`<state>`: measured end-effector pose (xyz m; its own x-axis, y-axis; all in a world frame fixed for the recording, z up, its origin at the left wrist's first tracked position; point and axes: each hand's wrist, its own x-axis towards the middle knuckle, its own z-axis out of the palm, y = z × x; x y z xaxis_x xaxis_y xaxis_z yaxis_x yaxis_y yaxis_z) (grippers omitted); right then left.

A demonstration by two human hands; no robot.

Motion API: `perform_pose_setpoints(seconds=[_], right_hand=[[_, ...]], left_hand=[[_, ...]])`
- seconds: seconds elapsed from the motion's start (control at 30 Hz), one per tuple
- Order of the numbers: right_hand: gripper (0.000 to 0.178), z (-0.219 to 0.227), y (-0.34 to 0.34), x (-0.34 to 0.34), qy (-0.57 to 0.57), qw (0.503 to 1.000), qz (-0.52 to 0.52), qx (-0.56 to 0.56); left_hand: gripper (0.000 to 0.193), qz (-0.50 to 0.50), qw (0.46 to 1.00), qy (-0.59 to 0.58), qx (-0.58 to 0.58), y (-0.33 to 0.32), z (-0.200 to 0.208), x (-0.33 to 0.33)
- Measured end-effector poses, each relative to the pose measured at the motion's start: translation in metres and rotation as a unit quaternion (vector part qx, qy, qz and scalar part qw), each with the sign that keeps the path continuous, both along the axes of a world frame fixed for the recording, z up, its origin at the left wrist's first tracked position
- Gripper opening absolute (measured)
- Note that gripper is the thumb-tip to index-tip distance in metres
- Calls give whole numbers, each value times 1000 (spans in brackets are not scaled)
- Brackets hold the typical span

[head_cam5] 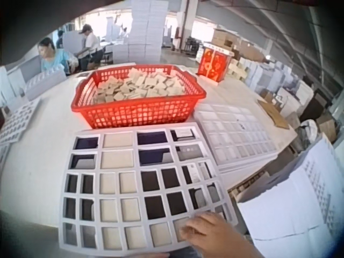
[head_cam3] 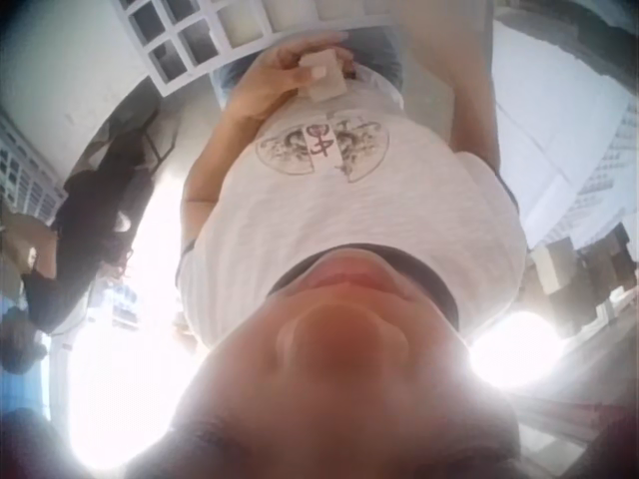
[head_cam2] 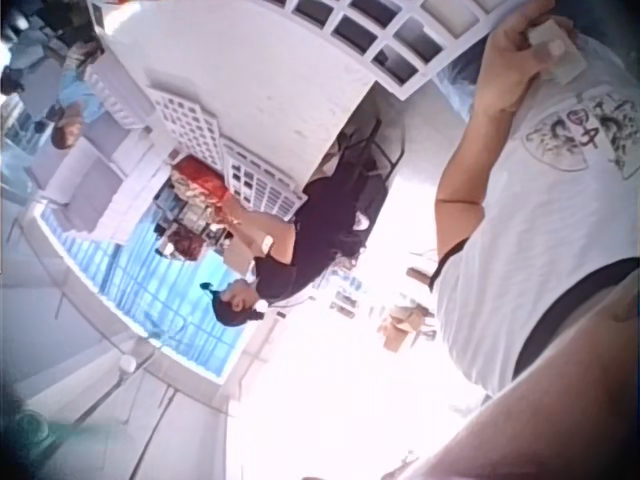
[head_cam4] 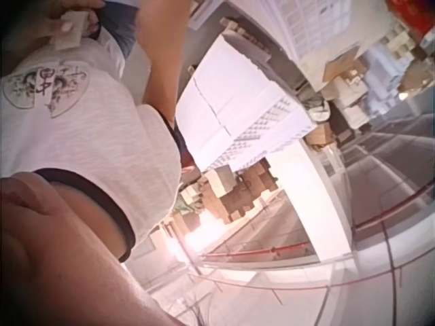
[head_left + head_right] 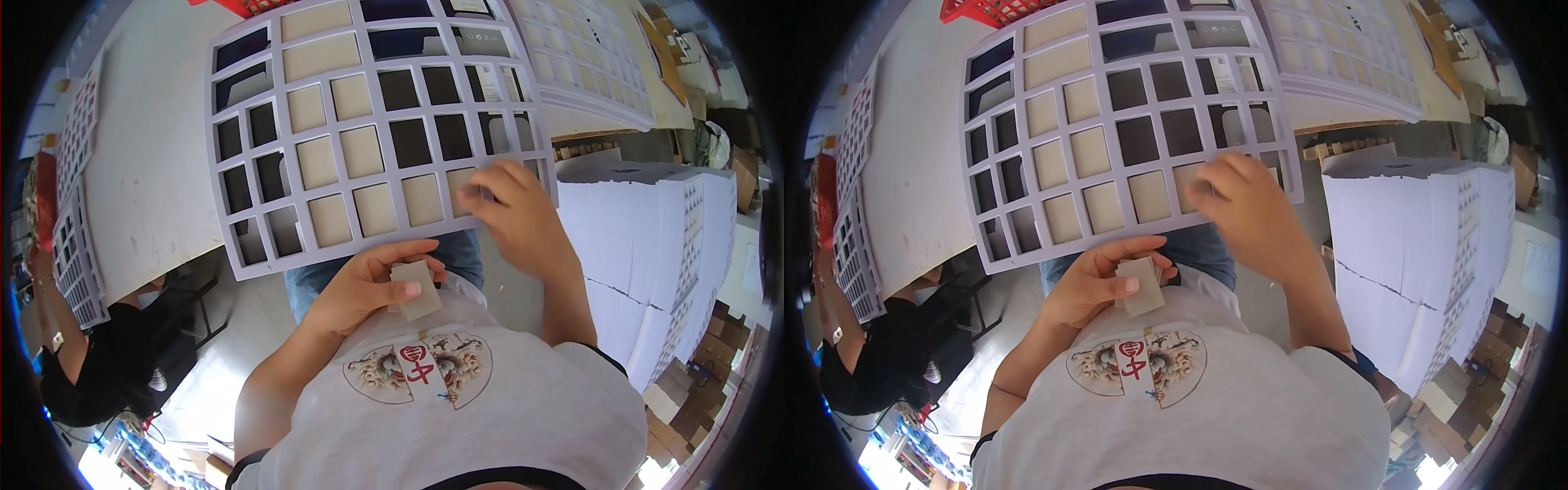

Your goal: The person places small rectangular items into the compartments of white plastic trays. They repeatedly pick up items from a red basket and insert them into the tray slots, then stack the filled trays on the table.

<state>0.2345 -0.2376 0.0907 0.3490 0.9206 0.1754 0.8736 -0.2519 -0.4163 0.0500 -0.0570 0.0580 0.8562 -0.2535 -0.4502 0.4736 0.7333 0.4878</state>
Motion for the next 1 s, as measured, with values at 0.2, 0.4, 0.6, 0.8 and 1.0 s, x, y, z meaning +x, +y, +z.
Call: perform_pose_setpoints(seconds=[0.2, 0.4, 0.6, 0.8, 1.0], right_hand=[[34, 23, 0, -42, 310, 950, 39, 4], [41, 17, -1, -57, 385, 922, 29, -25], [38, 32, -3, -57, 457, 889, -39, -8], [35, 15, -18, 1, 274, 916, -221, 194], [28, -3, -29, 32, 297, 913, -221, 172]], left_hand=[[48, -12, 1000, -6, 25, 0, -2, -4], [45, 7, 988, 15, 153, -5, 11, -2], [38, 99, 987, 10, 125, -20, 7, -4], [35, -39, 997, -14, 67, -14, 18, 2], [48, -99, 975, -161, 118, -6, 14, 2]])
